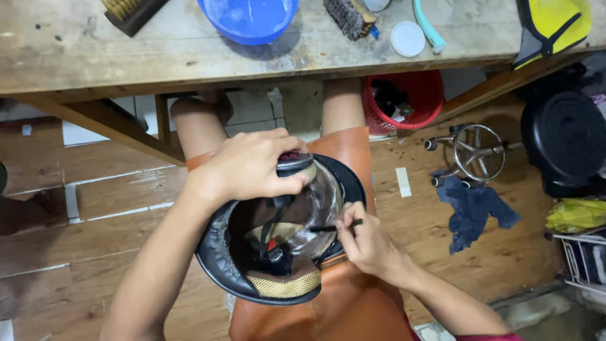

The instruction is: The person cleans the interior of a motorcycle helmet using a brush and a cloth. They repeatedly dip the brush into a blue bowl of water and scrub the helmet's inner lining and visor area. The person also uses a yellow cloth to wipe the inside of the helmet.

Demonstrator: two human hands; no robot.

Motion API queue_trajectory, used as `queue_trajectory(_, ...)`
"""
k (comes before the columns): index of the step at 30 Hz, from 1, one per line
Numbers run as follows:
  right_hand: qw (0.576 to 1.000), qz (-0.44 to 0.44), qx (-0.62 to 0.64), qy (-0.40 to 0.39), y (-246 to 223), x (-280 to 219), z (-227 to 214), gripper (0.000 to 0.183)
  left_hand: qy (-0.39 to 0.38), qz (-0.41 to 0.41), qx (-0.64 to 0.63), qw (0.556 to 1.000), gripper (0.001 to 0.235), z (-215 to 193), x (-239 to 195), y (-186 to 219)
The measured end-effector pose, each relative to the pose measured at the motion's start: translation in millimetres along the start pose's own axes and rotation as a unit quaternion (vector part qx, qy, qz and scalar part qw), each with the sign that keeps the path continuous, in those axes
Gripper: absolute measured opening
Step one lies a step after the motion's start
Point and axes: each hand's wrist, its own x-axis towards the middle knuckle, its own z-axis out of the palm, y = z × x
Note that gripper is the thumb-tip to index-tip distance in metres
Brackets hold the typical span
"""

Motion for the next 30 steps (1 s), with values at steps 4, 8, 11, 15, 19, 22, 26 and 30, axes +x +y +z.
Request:
queue_trajectory(4, 0.989, -0.019, -0.018, 0.148, -1.9, 11.3, -14.3, 0.021, 0.009, 0.023, 0.017, 1.0, 0.053, 5.7, -1.7, -3.3)
queue_trajectory(8, 0.996, -0.003, -0.091, -0.012, -2.7, 9.2, -4.7, 0.024, 0.01, 0.021, 0.014, 1.0, 0.054, 4.3, -1.4, -4.1)
queue_trajectory(11, 0.997, 0.015, -0.03, -0.065, -5.6, 9.2, 5.5, 0.008, 0.001, 0.018, 0.015, 1.0, 0.055, 5.6, -1.2, 1.3)
queue_trajectory(15, 0.992, -0.049, -0.087, 0.075, -15.8, 57.1, -19.7, 0.016, 0.015, 0.039, 0.024, 0.999, 0.054, 1.7, -2.0, 0.5)
queue_trajectory(19, 0.996, -0.063, -0.014, 0.056, 15.2, 45.2, 1.7, 0.014, 0.002, 0.019, 0.003, 1.0, 0.056, 1.0, -2.9, -4.8)
queue_trajectory(22, 0.999, -0.004, -0.033, -0.014, 0.8, 40.3, -7.2, 0.008, -0.002, 0.019, 0.001, 1.0, 0.056, 3.9, -1.9, -2.9)
queue_trajectory(26, 0.986, 0.037, -0.068, 0.147, 9.0, 54.5, -34.0, 0.016, 0.003, 0.018, 0.004, 1.0, 0.057, 3.2, -1.4, -2.5)
queue_trajectory(30, 1.0, 0.008, 0.008, 0.019, 0.4, 32.5, -12.5, 0.008, 0.0, 0.019, -0.002, 1.0, 0.056, 5.5, -5.8, -1.4)
